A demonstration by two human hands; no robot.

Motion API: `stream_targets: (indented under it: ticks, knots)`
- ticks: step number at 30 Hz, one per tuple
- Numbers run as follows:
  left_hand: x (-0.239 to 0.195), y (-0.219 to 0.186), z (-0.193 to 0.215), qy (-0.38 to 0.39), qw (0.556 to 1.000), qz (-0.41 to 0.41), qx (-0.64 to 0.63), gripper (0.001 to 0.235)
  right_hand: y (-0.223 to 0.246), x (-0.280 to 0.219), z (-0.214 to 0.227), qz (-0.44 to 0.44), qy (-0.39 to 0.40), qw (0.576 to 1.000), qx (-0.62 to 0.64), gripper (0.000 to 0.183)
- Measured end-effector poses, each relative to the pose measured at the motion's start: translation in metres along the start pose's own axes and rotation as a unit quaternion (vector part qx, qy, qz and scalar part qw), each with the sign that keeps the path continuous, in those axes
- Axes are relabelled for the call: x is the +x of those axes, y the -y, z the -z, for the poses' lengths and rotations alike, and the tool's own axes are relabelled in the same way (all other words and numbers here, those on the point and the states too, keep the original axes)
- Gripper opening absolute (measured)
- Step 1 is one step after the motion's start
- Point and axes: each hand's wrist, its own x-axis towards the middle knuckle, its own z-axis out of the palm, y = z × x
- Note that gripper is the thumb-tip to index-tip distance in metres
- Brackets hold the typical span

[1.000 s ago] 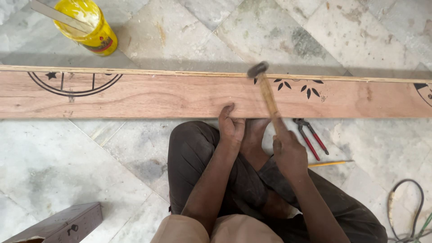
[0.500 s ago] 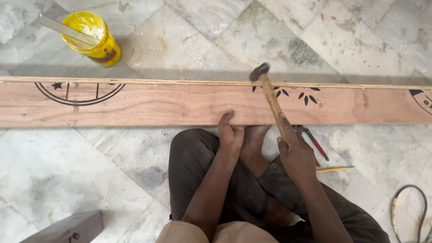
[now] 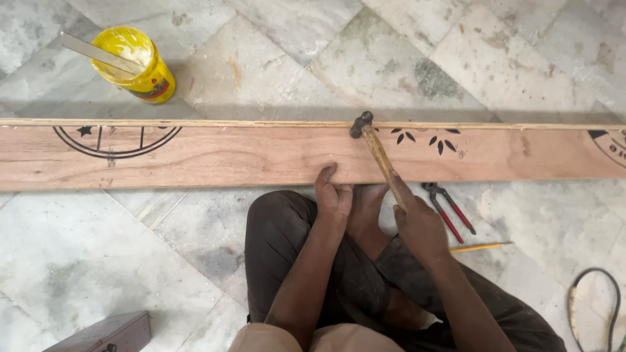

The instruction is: The person sits on the floor and hammers nails into a long wooden plank. They use a hammer to drive nails into the wood and occasionally use pliers to adjust the nails.

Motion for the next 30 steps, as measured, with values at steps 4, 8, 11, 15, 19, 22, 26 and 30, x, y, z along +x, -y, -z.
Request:
stream_targets:
  ticks: [4, 8, 11, 15, 19, 22, 26, 30]
  knots:
    - [-0.002, -0.001, -0.008, -0.010, 1.000, 0.004, 0.000, 0.026, -0.003, -0.002, 0.009, 0.021, -0.064, 0.996, 0.066, 0.074]
    - [0.001, -0.002, -0.003, 0.009, 1.000, 0.000, -0.013, 0.030, 0.004, -0.003, -0.003, -0.022, -0.007, 1.000, 0.007, 0.075]
    - [0.003, -0.002, -0.006, 0.034, 0.999, 0.009, -0.027, 0.032, -0.011, -0.006, 0.012, 0.066, -0.050, 0.995, 0.060, 0.076]
    - [-0.010, -0.006, -0.023, 0.022, 1.000, 0.008, -0.019, 0.036, -0.028, -0.055, 0.034, -0.264, 0.064, 0.876, 0.399, 0.062]
    - [0.002, -0.004, -0.049, 0.068, 0.998, -0.014, -0.004, 0.043, -0.060, -0.127, 0.045, -0.343, 0.046, 0.803, 0.486, 0.050]
    - [0.043, -0.001, -0.068, 0.016, 0.998, -0.030, 0.043, 0.047, -0.090, -0.144, 0.026, -0.407, 0.048, 0.759, 0.506, 0.044]
    - [0.095, -0.002, -0.099, -0.072, 0.994, -0.042, 0.076, 0.045, -0.122, -0.128, -0.003, -0.402, 0.054, 0.714, 0.571, 0.037]
    - [0.124, -0.006, -0.125, -0.103, 0.986, -0.041, 0.128, 0.044, -0.146, -0.107, -0.022, -0.403, 0.104, 0.689, 0.594, 0.035]
